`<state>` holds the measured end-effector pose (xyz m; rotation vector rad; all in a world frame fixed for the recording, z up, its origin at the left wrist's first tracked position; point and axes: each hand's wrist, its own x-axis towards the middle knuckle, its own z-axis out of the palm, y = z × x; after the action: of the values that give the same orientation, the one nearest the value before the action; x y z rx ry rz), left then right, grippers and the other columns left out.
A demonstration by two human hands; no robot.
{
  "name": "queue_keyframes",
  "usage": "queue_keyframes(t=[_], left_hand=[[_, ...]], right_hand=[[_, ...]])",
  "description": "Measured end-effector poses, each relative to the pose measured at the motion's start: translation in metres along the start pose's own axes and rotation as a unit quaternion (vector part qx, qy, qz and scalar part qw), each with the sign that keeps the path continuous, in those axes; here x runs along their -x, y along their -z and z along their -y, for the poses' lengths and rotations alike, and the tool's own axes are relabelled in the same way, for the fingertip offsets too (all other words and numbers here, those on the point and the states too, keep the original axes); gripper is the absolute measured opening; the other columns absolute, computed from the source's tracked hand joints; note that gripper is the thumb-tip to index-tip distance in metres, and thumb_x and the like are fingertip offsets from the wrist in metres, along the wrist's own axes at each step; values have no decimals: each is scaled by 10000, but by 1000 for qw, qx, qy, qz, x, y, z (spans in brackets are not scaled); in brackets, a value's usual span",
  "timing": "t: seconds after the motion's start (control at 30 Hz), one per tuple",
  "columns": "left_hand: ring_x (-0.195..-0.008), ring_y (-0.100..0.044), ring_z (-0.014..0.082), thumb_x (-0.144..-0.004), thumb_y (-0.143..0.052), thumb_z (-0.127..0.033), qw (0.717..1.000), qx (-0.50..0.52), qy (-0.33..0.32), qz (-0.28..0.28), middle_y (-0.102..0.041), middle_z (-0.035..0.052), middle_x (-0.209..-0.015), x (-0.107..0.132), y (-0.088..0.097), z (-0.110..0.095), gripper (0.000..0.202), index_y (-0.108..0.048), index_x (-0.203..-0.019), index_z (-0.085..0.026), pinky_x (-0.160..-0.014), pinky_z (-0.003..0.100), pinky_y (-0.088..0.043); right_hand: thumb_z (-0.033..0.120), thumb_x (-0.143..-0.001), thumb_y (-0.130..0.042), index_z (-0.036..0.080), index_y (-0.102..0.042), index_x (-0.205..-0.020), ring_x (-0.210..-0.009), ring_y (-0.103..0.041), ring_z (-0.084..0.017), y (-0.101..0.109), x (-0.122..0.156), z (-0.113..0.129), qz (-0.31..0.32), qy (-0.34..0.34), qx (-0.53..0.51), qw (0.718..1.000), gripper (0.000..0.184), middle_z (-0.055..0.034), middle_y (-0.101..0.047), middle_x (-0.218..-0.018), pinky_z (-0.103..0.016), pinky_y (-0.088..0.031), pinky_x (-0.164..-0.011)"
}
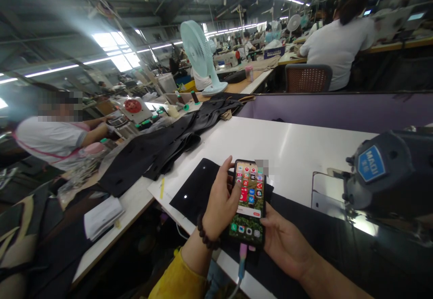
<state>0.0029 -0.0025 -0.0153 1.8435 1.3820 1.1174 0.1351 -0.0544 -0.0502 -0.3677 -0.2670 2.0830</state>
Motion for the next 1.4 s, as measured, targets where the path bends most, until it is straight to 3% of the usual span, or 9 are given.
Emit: queue_keyframes(t=[0.1, 0.3, 0.4, 0.7, 0.87, 1.0, 1.2, 1.3, 1.4], left_hand=[[-745, -501, 122, -836, -462, -188, 1000, -11, -8, 4, -453, 94, -1238, 1, 0, 1, 546, -262, -1343, -200, -645, 264, -448], [-1018, -498, 213, -767, -564, -204, 996, -50, -63, 39, -370, 108, -1328, 3, 1, 7, 709, -186, -1367, -222, -868, 372, -417], [-1092, -464, 238, -777, -566, -227, 995, -64, -67, 24, -379, 116, -1310, 3, 0, 6, 693, -194, -1362, -208, -907, 396, -403], [-1140, -432, 236, -723, -599, -170, 988, -123, -96, 9, -375, 99, -1273, 1, -6, -5, 754, -200, -1362, -209, -950, 380, -398], [-1140, -437, 250, -767, -572, -237, 988, -115, -103, 19, -360, 122, -1306, 4, -2, -3, 717, -185, -1369, -188, -956, 406, -391], [-1181, -413, 284, -792, -561, -319, 990, -115, -75, 34, -330, 143, -1368, 12, 3, -2, 718, -168, -1377, -180, -974, 455, -371], [-1246, -368, 287, -667, -673, -236, 987, -123, -27, 101, -319, 125, -1387, 39, 6, -9, 899, -142, -1390, -198, -1021, 447, -346], [-1253, -365, 284, -608, -706, -194, 985, -120, -11, 121, -333, 120, -1380, 49, 6, -9, 952, -158, -1386, -212, -1035, 449, -334], [-1290, -303, 306, -580, -735, -226, 982, -132, -2, 138, -254, 149, -1424, 55, 5, -3, 1034, -105, -1400, -198, -1035, 473, -325]], right_hand=[[71, -680, -508, 222, -577, -1116, -992, -594, -208, 0, -1, 0, -1, 0, -1, 1000, 467, -55, -649, -1099, -375, -405, -900], [67, -688, -493, 227, -583, -1109, -954, -601, -200, 2, -1, -2, -5, 3, -2, 1000, 460, -20, -672, -1035, -382, -396, -912], [57, -681, -495, 233, -585, -1108, -962, -595, -199, 1, 0, -2, -4, 3, -3, 1000, 471, -12, -671, -1036, -378, -392, -916], [56, -684, -498, 251, -586, -1111, -966, -592, -193, 0, 0, -1, 4, 10, -3, 1000, 477, -10, -658, -1070, -360, -411, -883], [72, -694, -500, 242, -575, -1124, -987, -585, -198, 1, 0, -1, 1, 4, 1, 1000, 468, -25, -649, -1096, -373, -395, -902], [101, -691, -525, 243, -571, -1127, -1027, -565, -209, 0, 0, -1, -9, 6, 7, 1000, 461, -28, -636, -1121, -384, -364, -940], [141, -725, -503, 258, -537, -1169, -922, -594, -214, 1, 0, -2, -6, 5, 40, 999, 460, -34, -648, -1076, -388, -427, -836], [116, -704, -509, 239, -547, -1160, -996, -567, -200, 1, 0, -1, -18, 16, 39, 999, 474, -33, -637, -1108, -357, -388, -904], [117, -707, -504, 224, -557, -1147, -1005, -565, -204, 1, -1, 0, -21, 9, 33, 999, 456, -38, -646, -1090, -376, -356, -942]])
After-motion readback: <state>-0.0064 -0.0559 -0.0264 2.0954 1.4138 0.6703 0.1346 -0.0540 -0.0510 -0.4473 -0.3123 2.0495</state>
